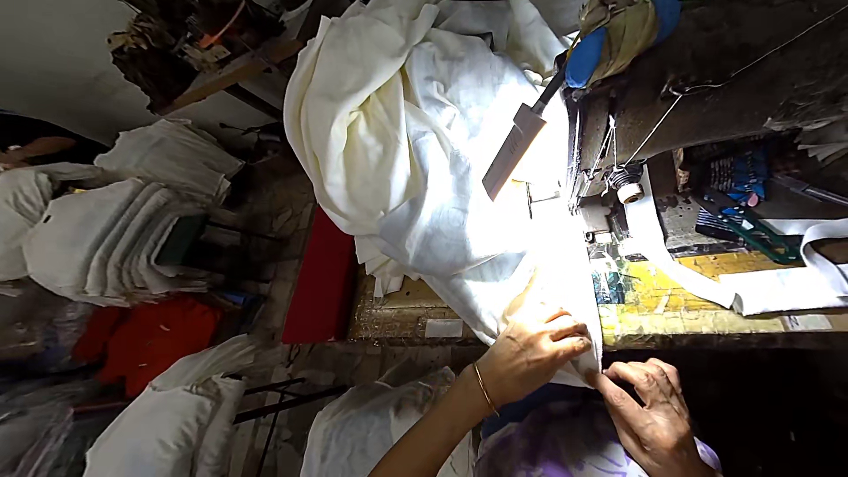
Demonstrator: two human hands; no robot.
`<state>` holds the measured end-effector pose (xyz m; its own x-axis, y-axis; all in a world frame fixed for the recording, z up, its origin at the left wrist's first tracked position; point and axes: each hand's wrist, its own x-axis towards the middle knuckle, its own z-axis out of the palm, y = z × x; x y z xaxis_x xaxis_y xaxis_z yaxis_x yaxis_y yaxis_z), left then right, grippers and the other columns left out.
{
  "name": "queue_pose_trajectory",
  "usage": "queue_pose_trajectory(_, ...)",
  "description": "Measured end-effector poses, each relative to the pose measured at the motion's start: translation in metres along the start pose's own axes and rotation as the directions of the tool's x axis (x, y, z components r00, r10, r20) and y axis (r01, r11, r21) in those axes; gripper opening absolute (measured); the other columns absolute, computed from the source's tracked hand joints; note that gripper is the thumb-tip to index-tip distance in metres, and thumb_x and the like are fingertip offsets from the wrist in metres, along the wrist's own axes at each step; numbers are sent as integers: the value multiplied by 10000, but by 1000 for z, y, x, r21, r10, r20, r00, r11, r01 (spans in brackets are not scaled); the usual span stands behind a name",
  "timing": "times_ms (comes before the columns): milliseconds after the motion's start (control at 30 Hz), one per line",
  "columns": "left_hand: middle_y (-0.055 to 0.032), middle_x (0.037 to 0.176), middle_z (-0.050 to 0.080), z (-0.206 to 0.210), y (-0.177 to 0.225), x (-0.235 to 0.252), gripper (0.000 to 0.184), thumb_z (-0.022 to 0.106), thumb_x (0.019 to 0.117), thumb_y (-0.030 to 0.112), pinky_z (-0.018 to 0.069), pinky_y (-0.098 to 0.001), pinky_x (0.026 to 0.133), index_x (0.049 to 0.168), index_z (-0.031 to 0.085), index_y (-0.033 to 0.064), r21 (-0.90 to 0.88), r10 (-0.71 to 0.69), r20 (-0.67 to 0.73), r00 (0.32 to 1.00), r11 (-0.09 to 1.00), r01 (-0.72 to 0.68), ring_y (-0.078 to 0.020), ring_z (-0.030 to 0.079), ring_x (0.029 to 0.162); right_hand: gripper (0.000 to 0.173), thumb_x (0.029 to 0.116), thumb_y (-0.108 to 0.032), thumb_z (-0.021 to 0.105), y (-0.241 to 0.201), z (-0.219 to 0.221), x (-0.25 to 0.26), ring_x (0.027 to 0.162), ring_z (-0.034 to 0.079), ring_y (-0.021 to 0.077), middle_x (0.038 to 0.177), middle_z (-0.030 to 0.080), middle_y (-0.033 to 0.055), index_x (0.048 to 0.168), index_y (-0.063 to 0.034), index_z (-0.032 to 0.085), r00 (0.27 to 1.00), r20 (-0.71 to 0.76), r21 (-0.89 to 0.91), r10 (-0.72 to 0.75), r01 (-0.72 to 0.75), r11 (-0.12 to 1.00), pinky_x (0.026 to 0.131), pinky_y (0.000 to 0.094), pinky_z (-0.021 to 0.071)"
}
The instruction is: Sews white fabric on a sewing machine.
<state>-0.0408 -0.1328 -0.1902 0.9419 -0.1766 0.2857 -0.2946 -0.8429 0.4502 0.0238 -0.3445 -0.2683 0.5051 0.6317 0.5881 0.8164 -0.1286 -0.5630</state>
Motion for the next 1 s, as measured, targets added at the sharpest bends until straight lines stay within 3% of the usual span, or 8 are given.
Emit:
queue_pose_trajectory(167, -81, 1057, 758, 4, 4, -3, 190, 574, 995, 26, 548, -285, 950, 1015, 763, 42, -86, 35, -94, 995, 995, -43, -188, 704, 1057, 202, 1043, -207, 507, -2, -1, 2, 914, 547, 183, 904, 574, 47, 1070, -204, 707, 1000, -5, 9, 9, -9, 1000, 937, 351, 383)
queue_pose_trajectory(300, -84, 1067, 753, 8, 5, -1, 183, 568, 984, 7, 544, -295, 966, 1002, 747, 39, -52, 40, -35, 999, 998, -41, -202, 702, 1080, 200, 1031, -197, 511, -2, -2, 2, 922, 542, 188, 902, 568, 51, 1046, -191, 710, 1000, -6, 12, 0, 0, 1000, 938, 349, 383)
queue_pose_trajectory(433, -78, 1082, 744, 11, 4, -2, 190, 558, 988, 7, 542, -303, 962, 1013, 743, 40, -55, 17, 13, 1000, 998, -16, -198, 690, 1084, 217, 1035, -174, 501, -1, -4, 2, 1103, 568, 206, 1182, 664, 54, 1069, -191, 714, 999, 42, -16, -25, 26, 1000, 1007, 382, 375)
queue_pose_trajectory(500, -71, 1072, 745, 8, 3, 2, 191, 544, 998, 15, 541, -310, 962, 999, 732, 47, -58, 4, 16, 1000, 998, -3, -197, 693, 1077, 231, 1027, -128, 503, -1, -5, 7, 1150, 578, 207, 1218, 700, 45, 1054, -185, 725, 996, 85, -46, -29, 33, 998, 1009, 378, 369)
queue_pose_trajectory(667, -68, 1139, 751, -1, -2, 16, 220, 545, 976, -12, 568, -293, 907, 1065, 734, 57, 122, -5, -51, 999, 993, 11, -177, 723, 1045, 232, 1004, -75, 522, -9, -16, 23, 1134, 633, 208, 1173, 744, 58, 1002, -168, 735, 974, 225, -110, -16, 42, 993, 997, 392, 392)
queue_pose_trajectory(800, -53, 1147, 766, -4, -11, 30, 226, 577, 955, 28, 604, -288, 689, 1068, 767, 77, 214, -97, -258, 961, 964, 155, -159, 762, 856, 224, 1001, -69, 527, -15, -24, 33, 1114, 659, 231, 1150, 750, 83, 1010, -156, 733, 964, 265, -104, -11, 40, 994, 992, 408, 419)
queue_pose_trajectory(900, -103, 1210, 740, -7, -20, 42, 210, 588, 953, 17, 593, -296, 862, 1072, 760, 30, 147, -114, -399, 910, 971, 186, -185, 740, 1035, 213, 1005, -80, 535, -18, -27, 40, 1108, 665, 238, 1139, 752, 96, 1024, -150, 735, 967, 254, -89, -12, 36, 995, 988, 416, 426)
queue_pose_trajectory(1000, -81, 1267, 702, -5, -31, 47, 220, 570, 994, 87, 485, -392, 1069, 1124, 742, 49, 166, -173, -195, 965, 964, 207, -212, 636, 1231, 200, 1000, -80, 552, -19, -27, 44, 1085, 671, 250, 1092, 750, 114, 1027, -122, 746, 966, 257, -76, -4, 25, 997, 988, 428, 441)
